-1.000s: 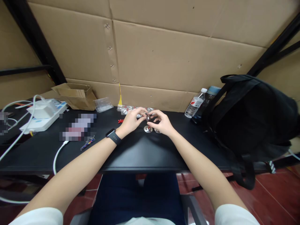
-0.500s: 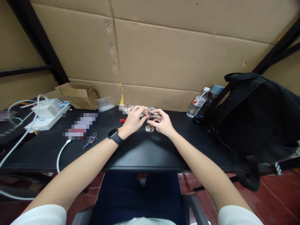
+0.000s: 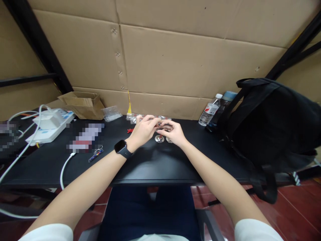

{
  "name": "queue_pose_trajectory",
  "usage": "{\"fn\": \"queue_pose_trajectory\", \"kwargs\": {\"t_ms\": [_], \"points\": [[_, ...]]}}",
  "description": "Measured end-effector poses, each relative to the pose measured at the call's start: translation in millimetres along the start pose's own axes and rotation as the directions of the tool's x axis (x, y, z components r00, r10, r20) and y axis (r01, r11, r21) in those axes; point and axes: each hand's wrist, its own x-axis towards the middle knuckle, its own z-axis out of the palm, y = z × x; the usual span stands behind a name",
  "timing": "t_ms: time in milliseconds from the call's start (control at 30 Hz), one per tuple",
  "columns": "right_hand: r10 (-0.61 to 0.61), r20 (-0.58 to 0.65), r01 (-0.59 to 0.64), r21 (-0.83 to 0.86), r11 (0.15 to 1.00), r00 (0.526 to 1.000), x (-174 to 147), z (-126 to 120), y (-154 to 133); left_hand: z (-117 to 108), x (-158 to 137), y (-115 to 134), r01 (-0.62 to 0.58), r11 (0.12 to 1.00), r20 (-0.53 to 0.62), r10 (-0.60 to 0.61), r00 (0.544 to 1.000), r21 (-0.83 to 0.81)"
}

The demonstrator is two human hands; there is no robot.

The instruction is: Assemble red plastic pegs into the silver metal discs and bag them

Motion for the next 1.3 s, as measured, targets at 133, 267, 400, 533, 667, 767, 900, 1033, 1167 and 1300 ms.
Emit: {"fn": "queue_pose_trajectory", "kwargs": {"t_ms": [133, 267, 400, 533, 667, 767, 900, 1033, 1167, 1300], "points": [[-0.027, 0.011, 0.027, -0.006, 1.000, 1.000, 1, 0, -2, -5, 3, -1, 0.095, 0.992, -0.041, -0.098, 0.994, -0.077], [-0.071, 0.026, 0.074, -0.133, 0.988, 0.997, 2, -2, -3, -4, 3, -3, 0.125, 0.985, -0.052, -0.132, 0.990, -0.120], [-0.129, 0.041, 0.135, -0.337, 0.932, 0.991, 2, -6, -3, 0, 1, -2, 0.111, 0.984, -0.040, -0.118, 0.992, -0.138], [-0.117, 0.075, 0.137, -0.410, 0.902, 0.990, 2, -9, -3, 0, 2, -1, 0.104, 0.981, -0.052, -0.114, 0.992, -0.161], [-0.090, 0.176, 0.170, -0.519, 0.838, 0.980, 2, -12, -2, -2, 3, -7, 0.140, 0.960, -0.061, -0.159, 0.985, -0.243], [-0.093, 0.240, 0.217, -0.565, 0.796, 0.966, 2, -12, -2, 0, 2, -12, 0.128, 0.936, 0.067, -0.112, 0.991, -0.328], [-0.083, 0.248, 0.212, -0.561, 0.800, 0.965, 2, -12, -2, 5, -1, -19, 0.140, 0.909, 0.189, -0.069, 0.980, -0.393], [-0.079, 0.208, 0.185, -0.560, 0.808, 0.975, 2, -13, 1, 11, -4, -26, 0.166, 0.877, 0.225, -0.068, 0.972, -0.451], [-0.082, 0.206, 0.190, -0.586, 0.787, 0.975, 2, -13, 1, 17, -5, -28, 0.178, 0.836, 0.255, -0.046, 0.966, -0.520], [-0.081, 0.224, 0.202, -0.593, 0.780, 0.971, 1, -9, 2, 19, -6, -24, 0.188, 0.830, 0.303, -0.023, 0.953, -0.525]]}}
